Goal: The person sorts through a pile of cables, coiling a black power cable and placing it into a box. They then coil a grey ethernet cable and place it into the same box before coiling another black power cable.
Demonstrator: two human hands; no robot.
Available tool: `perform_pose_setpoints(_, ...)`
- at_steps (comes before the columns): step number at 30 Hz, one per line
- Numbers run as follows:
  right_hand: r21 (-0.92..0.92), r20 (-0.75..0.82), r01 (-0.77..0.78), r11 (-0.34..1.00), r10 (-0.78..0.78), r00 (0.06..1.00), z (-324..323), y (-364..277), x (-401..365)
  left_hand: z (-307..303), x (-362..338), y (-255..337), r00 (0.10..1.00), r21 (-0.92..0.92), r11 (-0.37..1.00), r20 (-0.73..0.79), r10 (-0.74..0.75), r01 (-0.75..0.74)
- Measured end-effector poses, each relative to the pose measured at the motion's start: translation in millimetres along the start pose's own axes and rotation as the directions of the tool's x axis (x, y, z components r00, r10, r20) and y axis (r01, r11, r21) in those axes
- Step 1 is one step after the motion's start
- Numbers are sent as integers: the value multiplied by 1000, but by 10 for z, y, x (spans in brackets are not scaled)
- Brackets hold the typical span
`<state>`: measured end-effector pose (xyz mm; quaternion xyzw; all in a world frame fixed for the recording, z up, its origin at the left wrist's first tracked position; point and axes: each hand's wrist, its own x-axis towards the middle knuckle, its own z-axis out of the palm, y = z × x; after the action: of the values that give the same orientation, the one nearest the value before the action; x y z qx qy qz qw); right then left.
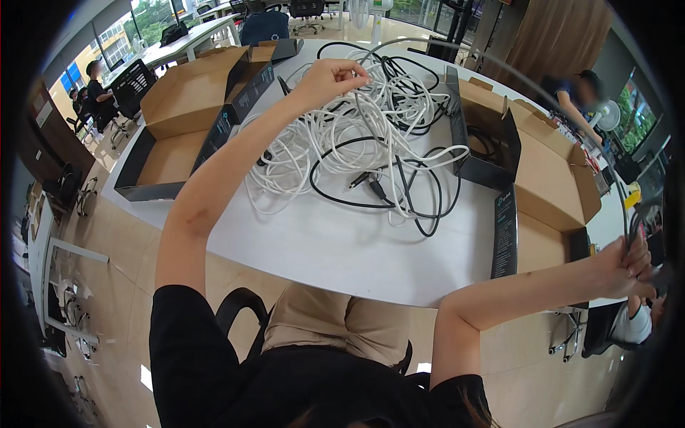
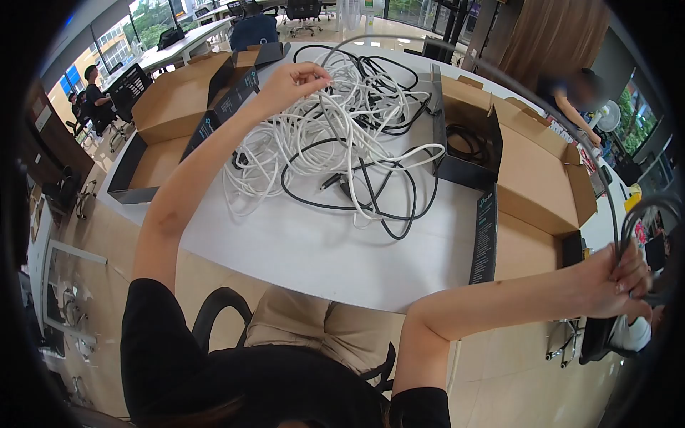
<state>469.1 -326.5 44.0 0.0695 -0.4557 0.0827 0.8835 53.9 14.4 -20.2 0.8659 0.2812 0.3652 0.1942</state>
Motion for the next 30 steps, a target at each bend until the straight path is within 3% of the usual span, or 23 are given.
perform_pose_setpoints(3,22,19,26,999,-27,999,33,-70,-39,81,-77,157,991,289,954,-80,103,-76)
perform_pose_setpoints(6,26,-19,60,998,-60,998,103,-112,-78,239,1,24,963,142,969,-152,223,-202)
perform_pose_setpoints(9,-41,-56,107,993,-109,992,128,-173,-82,195,-7,0,997,38,999,69,33,-35)
perform_pose_setpoints(13,-73,-154,192,979,-201,967,80,-281,-86,132,-6,-63,989,-1,997,129,73,-73)
perform_pose_setpoints(14,-44,-161,196,980,-201,966,-12,-347,-71,135,-20,-93,982,67,984,109,155,-163)
perform_pose_setpoints(17,-28,-256,213,977,-213,943,-188,-467,-39,104,-105,131,1000,77,997,20,-6,5)
perform_pose_setpoints(18,-37,-301,201,979,-203,932,-228,-498,-28,111,-130,162,997,171,983,-44,70,-61)
perform_pose_setpoints(21,-31,-293,190,981,-190,937,-371,-513,9,168,-224,306,986,180,983,-156,58,-29)
perform_pose_setpoints(24,-53,-302,244,968,-249,920,-385,-458,3,156,-351,516,987,347,937,-161,17,40)
perform_pose_setpoints(27,-75,-285,263,962,-274,919,-344,-409,-11,143,-489,541,990,309,951,-140,36,9)
perform_pose_setpoints(30,-83,-289,250,965,-263,920,-361,-414,-5,108,-647,651,974,-62,973,68,-218,223)
